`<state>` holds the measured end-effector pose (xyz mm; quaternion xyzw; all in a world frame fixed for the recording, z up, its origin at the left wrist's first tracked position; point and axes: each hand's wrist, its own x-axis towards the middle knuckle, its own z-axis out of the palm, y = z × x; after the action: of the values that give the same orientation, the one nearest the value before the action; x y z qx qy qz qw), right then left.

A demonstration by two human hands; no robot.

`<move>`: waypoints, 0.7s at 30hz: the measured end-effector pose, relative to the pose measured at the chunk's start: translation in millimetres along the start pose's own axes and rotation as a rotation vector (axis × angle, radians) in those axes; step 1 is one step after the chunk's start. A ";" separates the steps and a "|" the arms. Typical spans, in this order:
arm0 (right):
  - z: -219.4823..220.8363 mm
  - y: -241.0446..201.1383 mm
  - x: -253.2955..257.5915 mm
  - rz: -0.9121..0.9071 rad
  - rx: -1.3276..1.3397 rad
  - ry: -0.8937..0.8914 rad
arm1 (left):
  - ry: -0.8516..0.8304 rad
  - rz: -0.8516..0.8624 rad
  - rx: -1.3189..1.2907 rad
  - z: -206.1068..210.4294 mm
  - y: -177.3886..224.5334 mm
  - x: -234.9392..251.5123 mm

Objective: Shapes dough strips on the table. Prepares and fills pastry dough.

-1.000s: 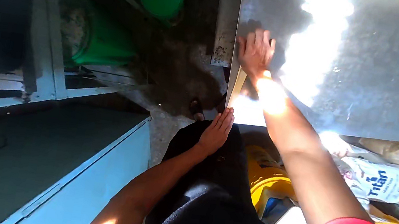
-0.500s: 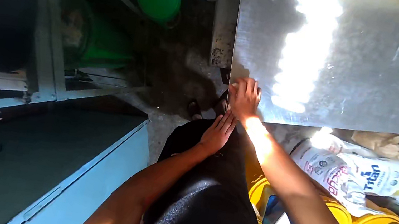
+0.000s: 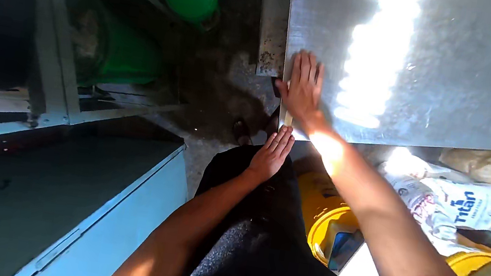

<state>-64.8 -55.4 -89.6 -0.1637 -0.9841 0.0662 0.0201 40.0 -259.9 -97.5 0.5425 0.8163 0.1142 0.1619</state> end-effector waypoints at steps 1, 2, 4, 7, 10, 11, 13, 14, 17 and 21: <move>-5.6 -9.0 -28.2 0.013 0.028 -0.060 | -0.008 0.020 0.008 1.6 -1.3 -3.9; -11.9 -17.2 -58.5 0.000 0.051 -0.094 | -0.005 0.039 0.017 3.7 -2.4 -7.0; -21.1 -27.0 -113.0 -0.062 0.103 -0.090 | -0.023 0.046 0.017 4.6 -3.4 -9.6; -22.9 -21.9 -125.6 -0.063 0.138 0.002 | -0.068 0.051 -0.044 -0.9 -8.2 -9.6; -14.3 -5.1 -72.9 0.048 0.061 0.007 | -0.039 0.097 -0.206 -14.0 -18.9 -13.2; -7.6 -1.0 -56.3 0.060 0.047 0.028 | -0.012 0.097 -0.240 -22.2 -23.5 -18.2; 0.9 1.9 -53.5 0.043 0.070 0.024 | 0.023 0.015 -0.309 -41.7 -31.8 -38.0; -0.5 -0.3 -66.5 0.016 0.101 -0.006 | 0.045 -0.055 -0.361 -51.6 -38.0 -49.5; -18.3 -15.1 -137.1 -0.075 0.176 -0.143 | 0.110 -0.373 -0.580 -79.0 -60.2 -87.1; -9.5 -12.5 -188.0 -0.146 0.235 -0.032 | 0.372 -0.786 -0.964 -95.9 -85.6 -104.9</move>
<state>109.6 -127.1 -81.8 -0.0870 -0.9790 0.1820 0.0281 -32.3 -390.7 -25.3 0.0408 0.8256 0.4922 0.2728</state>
